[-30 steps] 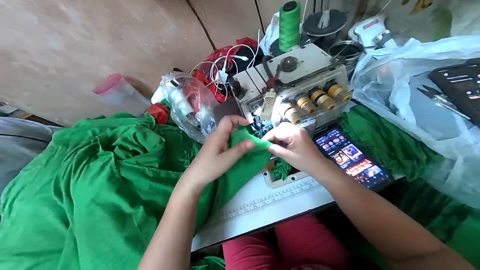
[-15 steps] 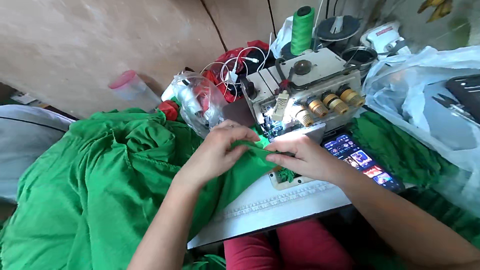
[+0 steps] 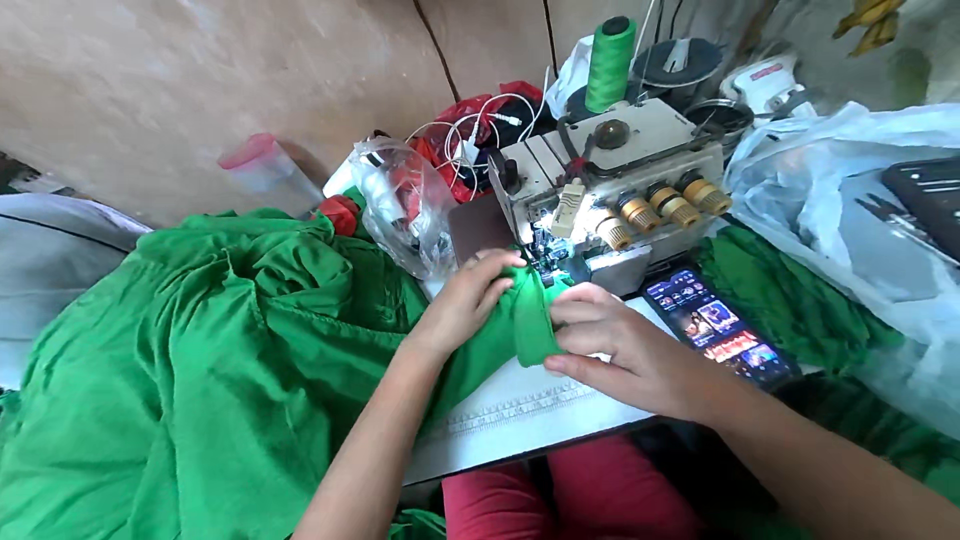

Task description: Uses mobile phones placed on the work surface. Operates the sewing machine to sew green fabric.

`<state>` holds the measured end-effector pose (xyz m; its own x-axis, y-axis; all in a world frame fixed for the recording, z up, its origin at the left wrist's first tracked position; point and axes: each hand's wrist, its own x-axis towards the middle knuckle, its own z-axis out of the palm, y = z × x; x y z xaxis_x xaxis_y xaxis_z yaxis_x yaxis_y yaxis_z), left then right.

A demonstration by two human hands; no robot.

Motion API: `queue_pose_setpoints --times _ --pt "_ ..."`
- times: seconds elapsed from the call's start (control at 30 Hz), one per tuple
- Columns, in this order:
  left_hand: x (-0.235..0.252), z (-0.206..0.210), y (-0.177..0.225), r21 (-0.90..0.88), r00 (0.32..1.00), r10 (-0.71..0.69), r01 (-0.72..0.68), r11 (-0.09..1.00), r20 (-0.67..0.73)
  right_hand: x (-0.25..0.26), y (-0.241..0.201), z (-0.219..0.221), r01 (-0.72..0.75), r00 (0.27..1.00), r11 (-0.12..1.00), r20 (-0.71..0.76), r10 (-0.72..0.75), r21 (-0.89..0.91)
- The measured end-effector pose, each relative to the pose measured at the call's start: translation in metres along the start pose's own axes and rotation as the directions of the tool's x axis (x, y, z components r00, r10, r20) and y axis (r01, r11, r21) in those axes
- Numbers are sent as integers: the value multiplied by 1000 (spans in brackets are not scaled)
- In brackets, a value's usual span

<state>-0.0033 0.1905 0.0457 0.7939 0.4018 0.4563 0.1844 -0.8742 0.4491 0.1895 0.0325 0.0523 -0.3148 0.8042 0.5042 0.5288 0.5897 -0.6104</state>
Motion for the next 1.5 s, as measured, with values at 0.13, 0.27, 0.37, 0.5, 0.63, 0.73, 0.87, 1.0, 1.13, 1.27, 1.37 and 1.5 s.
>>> queue_pose_setpoints --times 0.13,0.27,0.37,0.5,0.63,0.73,0.87,1.0,1.13,1.27,1.37,1.5 --pt "2 -13 5 284 989 84 -116 952 123 -2 0 6 -11 996 1000 -85 12 19" --pt "5 -40 13 381 958 62 -170 909 279 3 0 12 -114 982 953 -113 150 280" --pt "6 -50 35 288 943 99 -196 937 317 11 2 16 -67 941 916 -280 189 395" --pt "11 -49 70 -10 907 215 -227 974 361 14 13 14 -26 947 986 -313 76 162" --pt "14 -48 52 206 935 146 -220 953 324 9 13 11 -65 984 998 -162 68 20" --pt "12 -50 42 160 929 127 -192 968 346 11 10 8 -39 990 999 -134 41 18" --pt "13 -57 46 -74 936 100 -80 994 338 20 16 5 -7 992 997 -127 17 80" --pt "11 -58 47 -168 944 55 0 986 324 25 20 4 -64 995 998 -71 64 -7" --pt "11 -52 41 -261 961 83 -11 965 264 24 6 5 -70 996 998 -55 70 8" --pt "9 -43 39 -236 964 50 13 972 261 20 -13 7 -151 986 988 -78 148 -22" --pt "8 -41 45 -14 948 75 -75 997 309 13 -18 7 -204 978 979 -59 202 -30" --pt "6 -41 51 131 946 125 -170 977 298 5 -13 13 -164 982 986 -96 162 -15"
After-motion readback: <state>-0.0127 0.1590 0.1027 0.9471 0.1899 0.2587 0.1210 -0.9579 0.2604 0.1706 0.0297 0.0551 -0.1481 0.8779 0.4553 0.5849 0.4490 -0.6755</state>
